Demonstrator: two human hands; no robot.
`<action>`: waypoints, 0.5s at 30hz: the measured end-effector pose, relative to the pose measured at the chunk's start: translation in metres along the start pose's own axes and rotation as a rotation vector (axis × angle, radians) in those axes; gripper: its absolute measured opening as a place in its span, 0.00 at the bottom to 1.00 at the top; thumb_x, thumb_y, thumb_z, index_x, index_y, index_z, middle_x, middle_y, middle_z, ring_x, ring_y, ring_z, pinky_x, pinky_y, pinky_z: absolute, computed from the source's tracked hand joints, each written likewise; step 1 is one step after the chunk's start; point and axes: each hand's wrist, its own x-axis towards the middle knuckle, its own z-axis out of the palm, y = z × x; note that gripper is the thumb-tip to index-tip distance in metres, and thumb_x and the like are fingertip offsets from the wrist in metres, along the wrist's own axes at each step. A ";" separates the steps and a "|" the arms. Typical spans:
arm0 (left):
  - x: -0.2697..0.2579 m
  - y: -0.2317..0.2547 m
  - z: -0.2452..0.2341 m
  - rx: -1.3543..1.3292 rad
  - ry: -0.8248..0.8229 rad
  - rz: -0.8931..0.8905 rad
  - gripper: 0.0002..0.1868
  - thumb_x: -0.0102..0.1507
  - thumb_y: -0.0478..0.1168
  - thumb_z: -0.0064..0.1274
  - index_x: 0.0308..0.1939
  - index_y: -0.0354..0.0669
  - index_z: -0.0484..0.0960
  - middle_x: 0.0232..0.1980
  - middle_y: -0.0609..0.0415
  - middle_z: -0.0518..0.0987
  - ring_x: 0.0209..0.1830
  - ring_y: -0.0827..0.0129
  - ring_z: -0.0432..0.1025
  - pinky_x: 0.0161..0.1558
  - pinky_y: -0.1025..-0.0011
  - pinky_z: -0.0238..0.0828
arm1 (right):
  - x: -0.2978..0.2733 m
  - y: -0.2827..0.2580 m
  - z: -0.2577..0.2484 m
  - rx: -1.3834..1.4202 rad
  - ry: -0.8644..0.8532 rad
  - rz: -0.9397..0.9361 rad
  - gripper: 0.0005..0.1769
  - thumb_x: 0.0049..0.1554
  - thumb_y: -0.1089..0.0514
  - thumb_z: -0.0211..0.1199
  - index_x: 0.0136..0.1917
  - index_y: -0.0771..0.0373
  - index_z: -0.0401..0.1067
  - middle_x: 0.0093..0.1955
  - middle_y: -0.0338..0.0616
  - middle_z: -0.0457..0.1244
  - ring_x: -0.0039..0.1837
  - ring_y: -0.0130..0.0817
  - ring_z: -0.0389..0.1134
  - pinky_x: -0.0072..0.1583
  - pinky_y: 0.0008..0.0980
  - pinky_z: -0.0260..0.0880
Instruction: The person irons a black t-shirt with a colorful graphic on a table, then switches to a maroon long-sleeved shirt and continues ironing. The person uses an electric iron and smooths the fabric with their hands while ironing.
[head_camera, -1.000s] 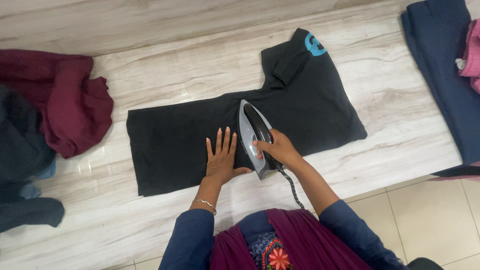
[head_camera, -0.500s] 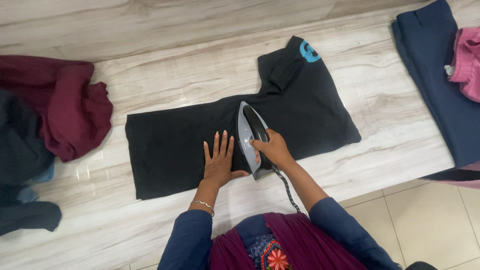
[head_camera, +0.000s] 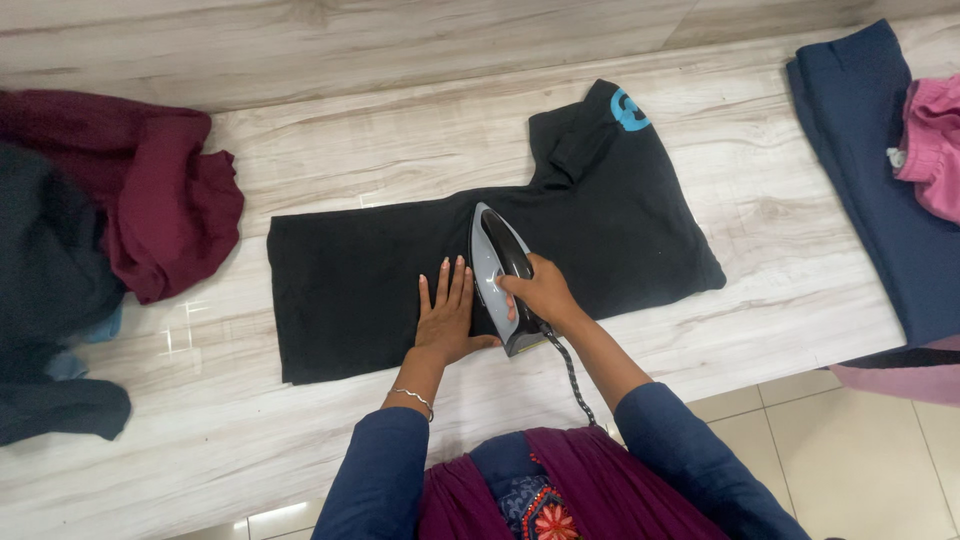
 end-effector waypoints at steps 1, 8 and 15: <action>0.001 -0.004 -0.001 0.005 -0.001 0.008 0.76 0.47 0.79 0.58 0.80 0.37 0.37 0.85 0.45 0.28 0.83 0.55 0.17 0.76 0.43 0.12 | 0.004 -0.004 0.000 0.016 0.004 -0.025 0.11 0.52 0.62 0.65 0.45 0.70 0.69 0.29 0.45 0.65 0.27 0.32 0.68 0.33 0.32 0.69; -0.017 -0.036 0.004 0.015 0.116 0.033 0.71 0.52 0.77 0.55 0.80 0.35 0.38 0.85 0.45 0.31 0.84 0.58 0.21 0.77 0.47 0.16 | 0.003 -0.025 -0.006 -0.162 -0.239 -0.009 0.11 0.51 0.62 0.66 0.46 0.68 0.70 0.29 0.45 0.65 0.28 0.32 0.68 0.34 0.31 0.71; -0.039 -0.053 0.009 -0.032 0.191 -0.041 0.64 0.55 0.76 0.51 0.80 0.41 0.41 0.84 0.46 0.32 0.83 0.57 0.22 0.77 0.45 0.15 | 0.002 -0.017 0.035 -0.086 -0.111 -0.010 0.10 0.51 0.61 0.65 0.44 0.69 0.69 0.29 0.45 0.65 0.27 0.32 0.68 0.34 0.31 0.70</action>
